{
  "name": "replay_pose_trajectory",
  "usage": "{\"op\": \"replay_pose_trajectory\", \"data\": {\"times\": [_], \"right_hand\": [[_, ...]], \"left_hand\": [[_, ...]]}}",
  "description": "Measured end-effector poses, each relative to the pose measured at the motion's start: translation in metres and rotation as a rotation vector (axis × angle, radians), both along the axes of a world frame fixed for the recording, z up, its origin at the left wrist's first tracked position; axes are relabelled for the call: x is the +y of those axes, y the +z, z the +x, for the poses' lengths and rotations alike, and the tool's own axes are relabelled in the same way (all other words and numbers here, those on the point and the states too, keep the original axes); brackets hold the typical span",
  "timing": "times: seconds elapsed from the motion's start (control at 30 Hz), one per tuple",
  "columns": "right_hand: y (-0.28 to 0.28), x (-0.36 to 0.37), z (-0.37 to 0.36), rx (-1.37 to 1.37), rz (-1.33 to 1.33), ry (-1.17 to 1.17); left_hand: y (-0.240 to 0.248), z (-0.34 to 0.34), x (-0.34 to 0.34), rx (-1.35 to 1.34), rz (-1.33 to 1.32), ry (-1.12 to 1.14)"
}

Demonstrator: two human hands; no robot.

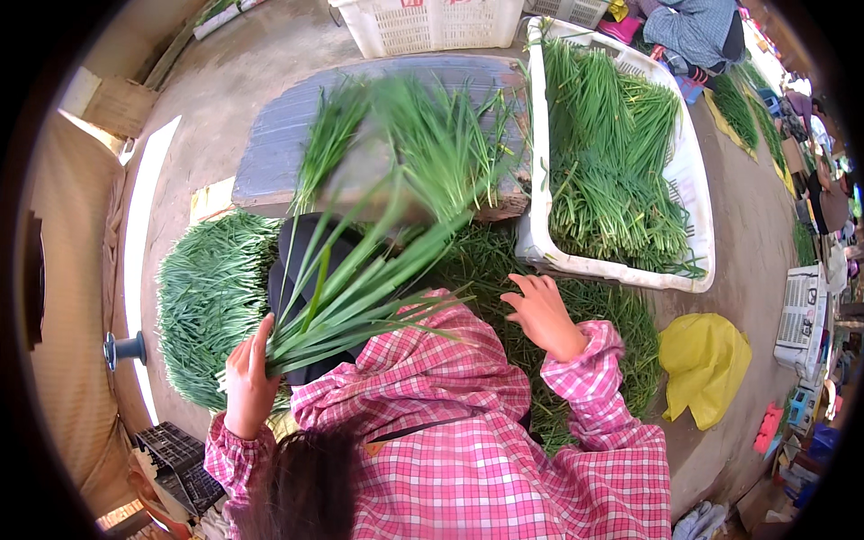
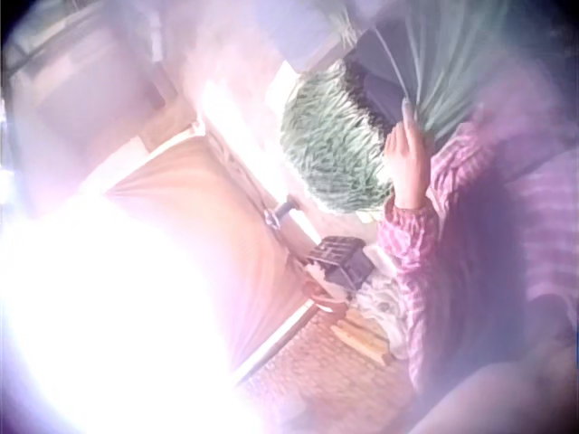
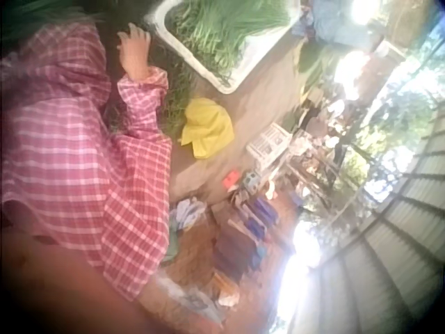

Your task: The person sorts green leaves by hand, removing damaged parts and organizing them into bunches near a white plastic crate.

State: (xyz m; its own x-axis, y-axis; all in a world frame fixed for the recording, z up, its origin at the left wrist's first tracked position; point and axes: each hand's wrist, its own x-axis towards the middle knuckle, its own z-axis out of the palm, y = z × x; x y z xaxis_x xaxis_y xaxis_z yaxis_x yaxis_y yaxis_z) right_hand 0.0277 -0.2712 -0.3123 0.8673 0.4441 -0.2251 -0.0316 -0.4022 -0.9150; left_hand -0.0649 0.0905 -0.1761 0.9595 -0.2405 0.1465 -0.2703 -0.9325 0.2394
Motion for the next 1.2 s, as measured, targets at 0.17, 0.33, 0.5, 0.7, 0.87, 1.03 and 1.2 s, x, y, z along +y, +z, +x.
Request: {"op": "replay_pose_trajectory", "data": {"times": [0.17, 0.33, 0.5, 0.7, 0.87, 1.03, 1.2], "right_hand": [[0.016, 0.004, -0.007, 0.16, 0.455, -0.264], [0.027, 0.003, -0.016, 0.291, 0.782, -0.373], [0.011, -0.018, -0.013, -0.659, -0.502, 0.247], [0.144, -0.01, 0.0, -0.453, 0.198, -0.235], [0.197, 0.058, 0.01, -0.964, -0.122, 0.3], [0.17, 0.093, 0.016, -1.132, -0.152, 0.382], [0.155, 0.106, 0.018, -1.212, -0.073, 0.398]], "left_hand": [[0.011, 0.009, 0.01, -0.23, 0.213, -0.121], [0.019, 0.018, 0.012, -0.416, 0.246, -0.232], [0.018, 0.025, 0.013, -0.475, 0.254, -0.209], [0.018, 0.032, 0.009, -0.469, 0.314, -0.232], [0.02, 0.038, 0.003, -0.444, 0.35, -0.251], [0.021, 0.042, 0.004, -0.471, 0.353, -0.229], [0.022, 0.044, 0.009, -0.503, 0.369, -0.207]]}}
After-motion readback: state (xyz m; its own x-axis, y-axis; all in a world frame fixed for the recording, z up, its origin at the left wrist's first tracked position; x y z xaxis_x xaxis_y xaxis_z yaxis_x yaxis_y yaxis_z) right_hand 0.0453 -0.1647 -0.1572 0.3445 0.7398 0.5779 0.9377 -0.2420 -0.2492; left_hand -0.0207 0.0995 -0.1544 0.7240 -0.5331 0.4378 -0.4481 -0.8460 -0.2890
